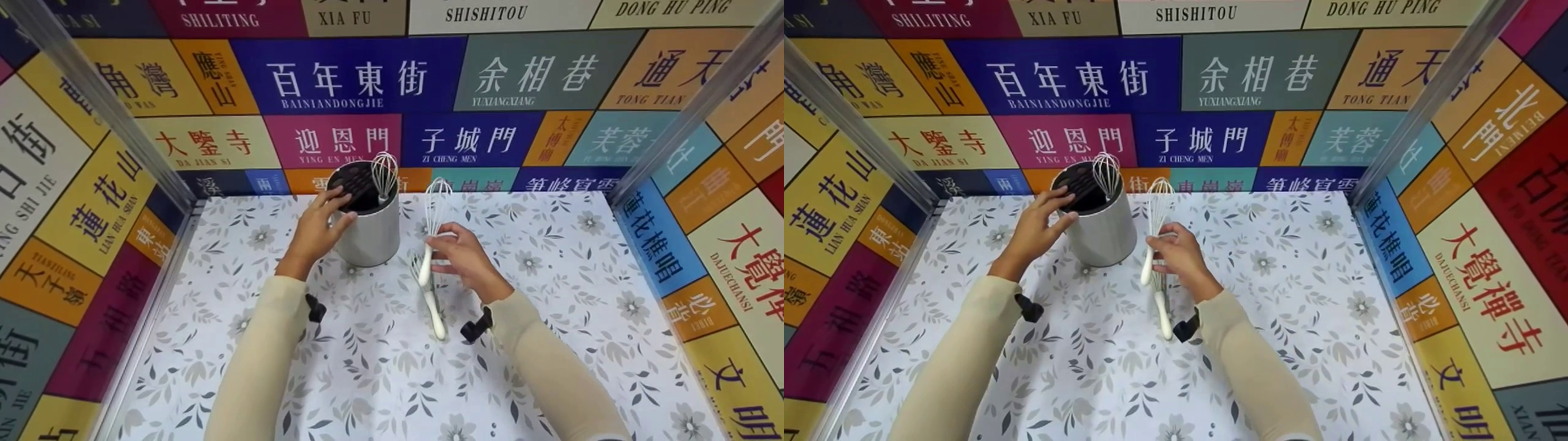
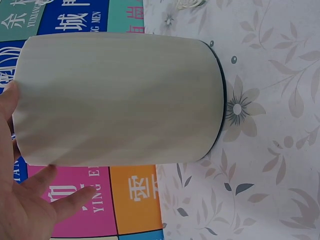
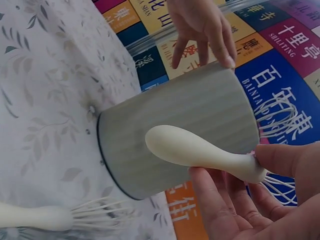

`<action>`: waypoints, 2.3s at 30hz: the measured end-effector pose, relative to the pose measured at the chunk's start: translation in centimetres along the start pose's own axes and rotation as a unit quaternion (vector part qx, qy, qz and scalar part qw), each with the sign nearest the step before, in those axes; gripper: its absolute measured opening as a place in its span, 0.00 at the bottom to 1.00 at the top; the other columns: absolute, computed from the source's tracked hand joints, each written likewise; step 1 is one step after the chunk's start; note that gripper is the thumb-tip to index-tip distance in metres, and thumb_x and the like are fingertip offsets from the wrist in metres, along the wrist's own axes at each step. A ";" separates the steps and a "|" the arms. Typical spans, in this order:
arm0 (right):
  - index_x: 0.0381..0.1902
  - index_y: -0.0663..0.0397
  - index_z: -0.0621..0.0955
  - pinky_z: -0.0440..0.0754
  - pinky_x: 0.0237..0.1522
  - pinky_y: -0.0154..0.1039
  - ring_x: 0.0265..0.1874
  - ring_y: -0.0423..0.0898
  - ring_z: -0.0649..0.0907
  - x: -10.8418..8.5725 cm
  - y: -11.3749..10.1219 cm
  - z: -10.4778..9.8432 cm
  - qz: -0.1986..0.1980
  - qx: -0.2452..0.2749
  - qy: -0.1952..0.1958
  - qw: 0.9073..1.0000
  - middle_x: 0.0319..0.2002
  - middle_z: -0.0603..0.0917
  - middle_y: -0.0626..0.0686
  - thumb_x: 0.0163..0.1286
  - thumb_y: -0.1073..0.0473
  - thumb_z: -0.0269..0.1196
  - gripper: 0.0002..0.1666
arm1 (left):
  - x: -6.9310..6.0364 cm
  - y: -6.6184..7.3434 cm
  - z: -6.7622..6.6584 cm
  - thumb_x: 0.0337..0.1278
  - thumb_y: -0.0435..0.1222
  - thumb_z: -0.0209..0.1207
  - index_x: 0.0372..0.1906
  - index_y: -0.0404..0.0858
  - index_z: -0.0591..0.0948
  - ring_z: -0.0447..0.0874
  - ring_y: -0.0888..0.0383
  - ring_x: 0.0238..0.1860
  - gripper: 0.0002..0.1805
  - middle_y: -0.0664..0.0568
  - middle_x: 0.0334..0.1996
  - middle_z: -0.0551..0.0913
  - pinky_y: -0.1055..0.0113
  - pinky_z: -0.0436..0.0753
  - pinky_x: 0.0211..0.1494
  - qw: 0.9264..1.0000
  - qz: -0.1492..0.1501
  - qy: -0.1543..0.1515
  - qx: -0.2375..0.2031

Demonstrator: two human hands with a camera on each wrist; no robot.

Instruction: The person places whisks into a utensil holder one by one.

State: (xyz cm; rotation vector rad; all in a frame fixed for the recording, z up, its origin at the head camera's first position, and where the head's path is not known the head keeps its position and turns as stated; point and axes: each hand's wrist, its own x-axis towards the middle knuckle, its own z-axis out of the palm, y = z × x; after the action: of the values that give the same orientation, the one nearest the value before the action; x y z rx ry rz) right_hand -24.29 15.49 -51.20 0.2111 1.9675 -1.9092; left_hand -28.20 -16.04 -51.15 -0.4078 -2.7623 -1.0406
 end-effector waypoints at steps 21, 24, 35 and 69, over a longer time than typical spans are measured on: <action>0.57 0.57 0.73 0.90 0.44 0.50 0.48 0.57 0.86 0.4 -7.3 5.0 -0.115 0.041 0.031 0.992 0.53 0.82 0.62 0.72 0.57 0.66 0.21 | 0.1 0.1 0.0 0.71 0.56 0.57 0.71 0.47 0.77 0.65 0.46 0.77 0.30 0.52 0.75 0.69 0.44 0.64 0.78 1.000 0.008 0.007 0.004; 0.56 0.55 0.74 0.90 0.44 0.50 0.45 0.53 0.85 0.6 -8.3 5.7 -0.136 0.033 0.041 0.989 0.49 0.82 0.57 0.72 0.58 0.67 0.19 | 0.1 0.1 0.0 0.71 0.56 0.57 0.71 0.47 0.77 0.65 0.45 0.77 0.30 0.52 0.76 0.69 0.44 0.65 0.78 1.000 0.007 0.007 0.005; 0.54 0.52 0.74 0.90 0.45 0.48 0.51 0.49 0.85 1.5 -10.4 7.9 -0.222 -0.005 0.064 0.973 0.51 0.84 0.55 0.71 0.58 0.67 0.18 | 0.1 0.1 -0.1 0.71 0.59 0.54 0.72 0.51 0.75 0.62 0.47 0.78 0.31 0.54 0.77 0.66 0.44 0.64 0.79 1.000 -0.019 -0.012 0.008; 0.58 0.56 0.74 0.84 0.55 0.41 0.52 0.47 0.86 4.0 -9.3 10.1 -0.279 -0.165 0.148 0.934 0.53 0.84 0.54 0.65 0.58 0.72 0.27 | 0.1 0.3 0.0 0.72 0.57 0.56 0.72 0.49 0.76 0.66 0.47 0.77 0.30 0.52 0.76 0.68 0.45 0.66 0.78 1.000 -0.009 -0.004 0.011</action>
State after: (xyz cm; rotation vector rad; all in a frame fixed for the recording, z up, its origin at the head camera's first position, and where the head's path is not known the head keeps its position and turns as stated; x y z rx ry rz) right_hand -29.72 4.35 -44.06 -0.1910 2.7466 -1.8946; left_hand -28.18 -15.83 -50.95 -0.3866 -2.7871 -1.0135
